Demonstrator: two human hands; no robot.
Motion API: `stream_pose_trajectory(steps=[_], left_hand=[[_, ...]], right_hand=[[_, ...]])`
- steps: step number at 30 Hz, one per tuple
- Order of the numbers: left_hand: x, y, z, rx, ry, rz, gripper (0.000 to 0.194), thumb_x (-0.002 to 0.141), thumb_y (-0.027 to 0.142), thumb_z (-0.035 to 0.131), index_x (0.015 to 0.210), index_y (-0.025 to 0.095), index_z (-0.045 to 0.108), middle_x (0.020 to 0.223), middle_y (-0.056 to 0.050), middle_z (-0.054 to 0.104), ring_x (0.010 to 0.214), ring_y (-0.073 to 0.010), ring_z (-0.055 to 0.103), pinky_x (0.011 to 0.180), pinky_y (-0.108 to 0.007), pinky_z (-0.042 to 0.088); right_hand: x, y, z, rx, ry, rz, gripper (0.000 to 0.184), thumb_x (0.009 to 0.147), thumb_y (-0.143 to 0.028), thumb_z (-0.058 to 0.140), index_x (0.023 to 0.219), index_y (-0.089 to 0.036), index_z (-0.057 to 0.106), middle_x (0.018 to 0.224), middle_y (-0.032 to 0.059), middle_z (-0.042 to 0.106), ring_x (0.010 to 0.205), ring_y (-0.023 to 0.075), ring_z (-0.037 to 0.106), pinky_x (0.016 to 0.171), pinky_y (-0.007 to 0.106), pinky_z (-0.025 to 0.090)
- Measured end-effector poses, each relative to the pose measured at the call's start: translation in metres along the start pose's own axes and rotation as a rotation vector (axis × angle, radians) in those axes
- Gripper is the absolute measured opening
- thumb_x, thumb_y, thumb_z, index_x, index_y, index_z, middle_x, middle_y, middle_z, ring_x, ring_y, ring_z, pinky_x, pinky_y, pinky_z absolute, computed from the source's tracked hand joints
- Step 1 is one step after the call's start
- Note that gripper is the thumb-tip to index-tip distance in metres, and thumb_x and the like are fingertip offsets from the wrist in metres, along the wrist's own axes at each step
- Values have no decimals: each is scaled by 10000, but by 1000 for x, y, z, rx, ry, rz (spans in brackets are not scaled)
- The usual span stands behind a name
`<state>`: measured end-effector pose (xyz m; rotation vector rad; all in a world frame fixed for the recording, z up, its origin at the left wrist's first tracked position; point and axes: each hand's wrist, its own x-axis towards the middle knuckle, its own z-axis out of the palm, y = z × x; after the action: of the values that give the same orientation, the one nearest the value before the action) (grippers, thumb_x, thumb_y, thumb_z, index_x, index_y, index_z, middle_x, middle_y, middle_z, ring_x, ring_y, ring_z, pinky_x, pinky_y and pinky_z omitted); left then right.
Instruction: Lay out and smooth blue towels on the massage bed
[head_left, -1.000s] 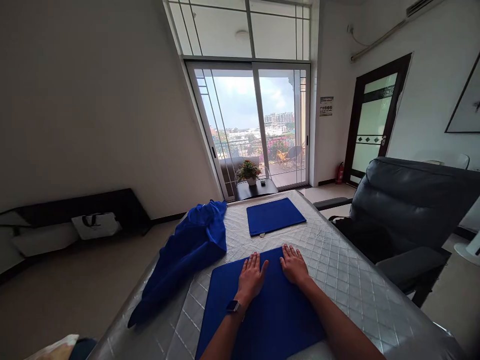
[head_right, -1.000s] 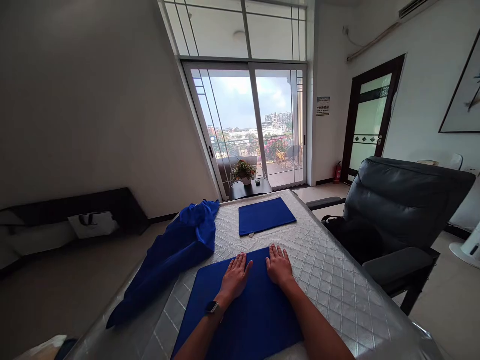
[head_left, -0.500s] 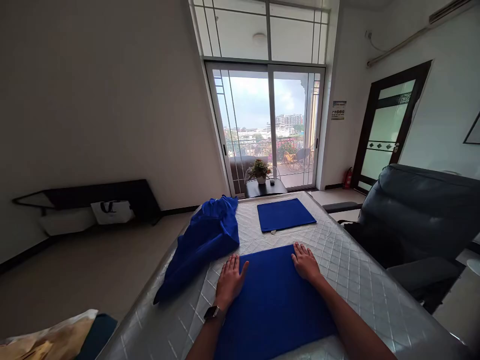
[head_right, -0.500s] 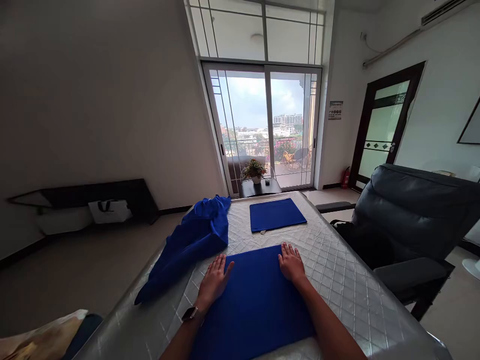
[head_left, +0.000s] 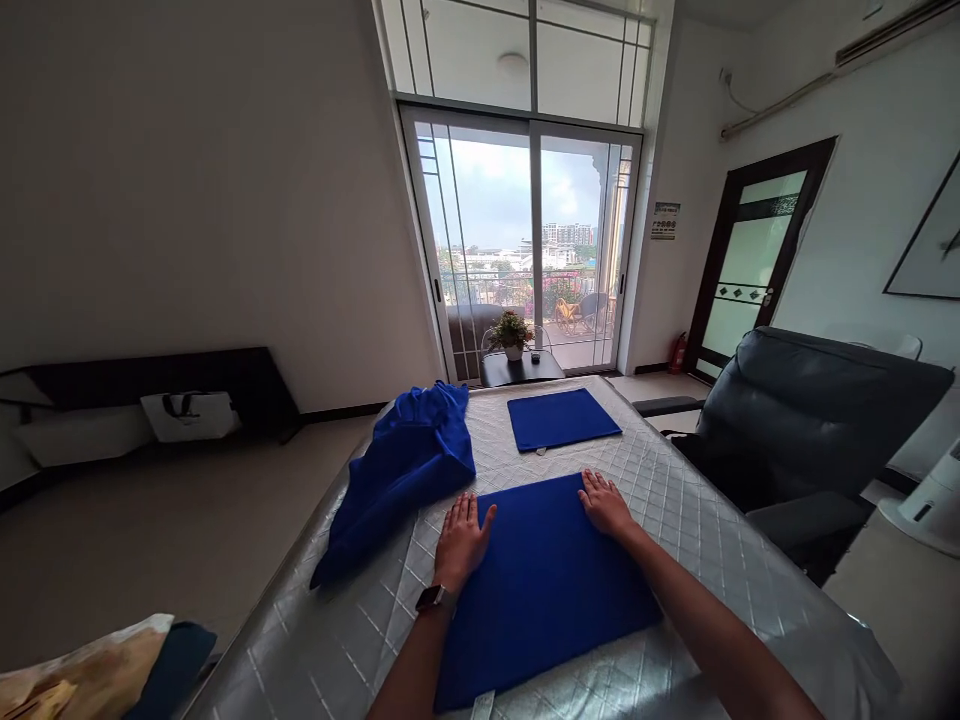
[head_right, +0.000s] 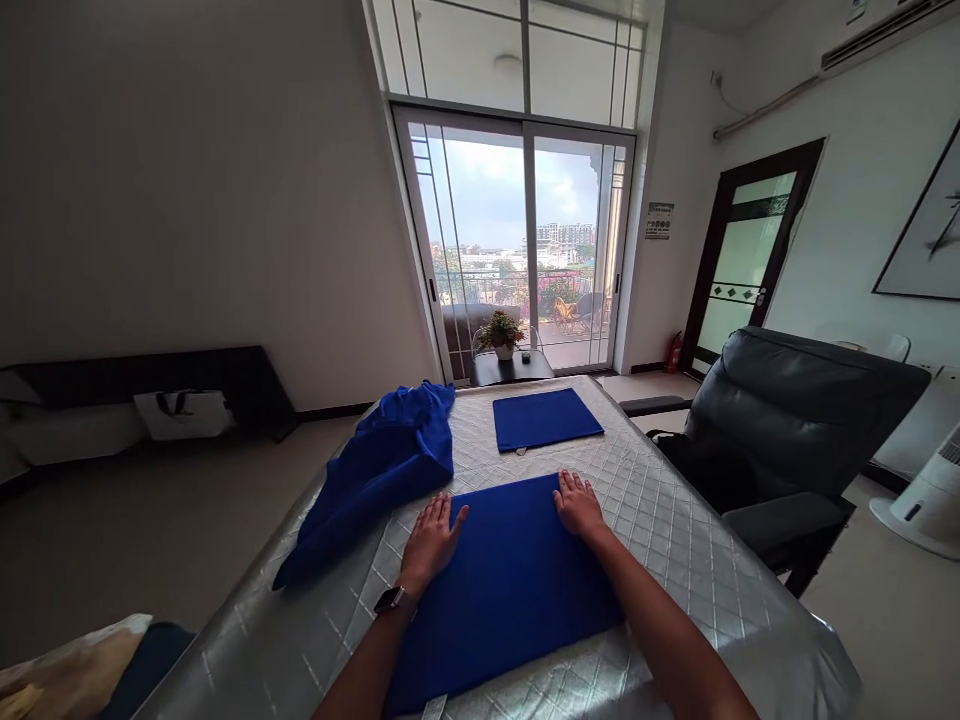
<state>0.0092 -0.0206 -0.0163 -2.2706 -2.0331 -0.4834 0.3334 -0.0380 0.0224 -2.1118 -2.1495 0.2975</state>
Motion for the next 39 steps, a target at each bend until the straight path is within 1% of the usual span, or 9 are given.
stream_pose_trajectory(steps=[9,13,17,20,22,25,28,36,39], left_hand=[[4,11,-17,-25,-147,-79,863,1028,634,162,1571,-17,323,1662,-230,296,1567,-297,244,1270,-447,225],[11,24,-22,-16,-167,-121,911,1020,655,156,1571,-60,281,1661,-270,267,1565,-336,236,1269,-479,211],[2,92,-19,-29,-90,52,893,1026,645,159,1584,-44,259,1674,-252,259,1583,-312,181,1288,-453,161],[-16,169,-9,-154,-229,337,809,1046,599,165,1601,21,272,1670,-206,300,1570,-274,240,1269,-431,245],[-29,212,-2,-212,-220,455,743,1057,559,159,1614,82,279,1676,-168,307,1573,-258,235,1273,-454,246],[-39,238,6,-244,-166,454,754,1051,571,148,1620,91,267,1678,-153,306,1579,-258,211,1284,-461,221],[-39,214,6,-204,-192,374,762,1045,584,142,1620,103,276,1670,-157,321,1571,-274,235,1282,-481,225],[-55,48,-14,9,-163,56,832,1023,651,143,1605,77,302,1677,-168,302,1568,-284,248,1280,-478,210],[-68,8,-17,30,-101,-3,864,1019,662,151,1596,37,300,1669,-195,304,1564,-298,257,1277,-491,224]], right_hand=[[-35,20,11,42,-25,-2,678,1061,-461,148,1657,-136,162,1721,28,119,1588,184,95,1268,387,61],[-40,20,15,49,14,5,673,1061,-453,148,1655,-138,172,1719,15,131,1587,171,96,1271,374,27],[-40,19,15,44,18,3,668,1061,-452,148,1657,-151,174,1719,21,136,1587,173,101,1271,378,30],[-42,22,15,25,24,-12,658,1057,-420,174,1654,-144,185,1718,26,136,1587,179,104,1272,376,33],[-43,25,17,-7,8,-46,656,1043,-374,230,1654,-141,186,1721,26,105,1590,183,77,1272,365,25],[-44,28,18,-44,-13,-81,663,1025,-332,277,1658,-161,176,1722,14,72,1592,182,43,1270,360,19],[-43,26,19,-28,14,-46,645,1051,-379,219,1660,-173,170,1718,20,116,1589,186,86,1270,383,39],[-38,22,23,-5,27,-16,660,1064,-430,156,1654,-136,188,1713,30,157,1586,184,114,1271,386,31],[-39,22,22,-11,25,-12,658,1063,-425,157,1653,-136,189,1715,29,149,1586,183,113,1273,394,39]])
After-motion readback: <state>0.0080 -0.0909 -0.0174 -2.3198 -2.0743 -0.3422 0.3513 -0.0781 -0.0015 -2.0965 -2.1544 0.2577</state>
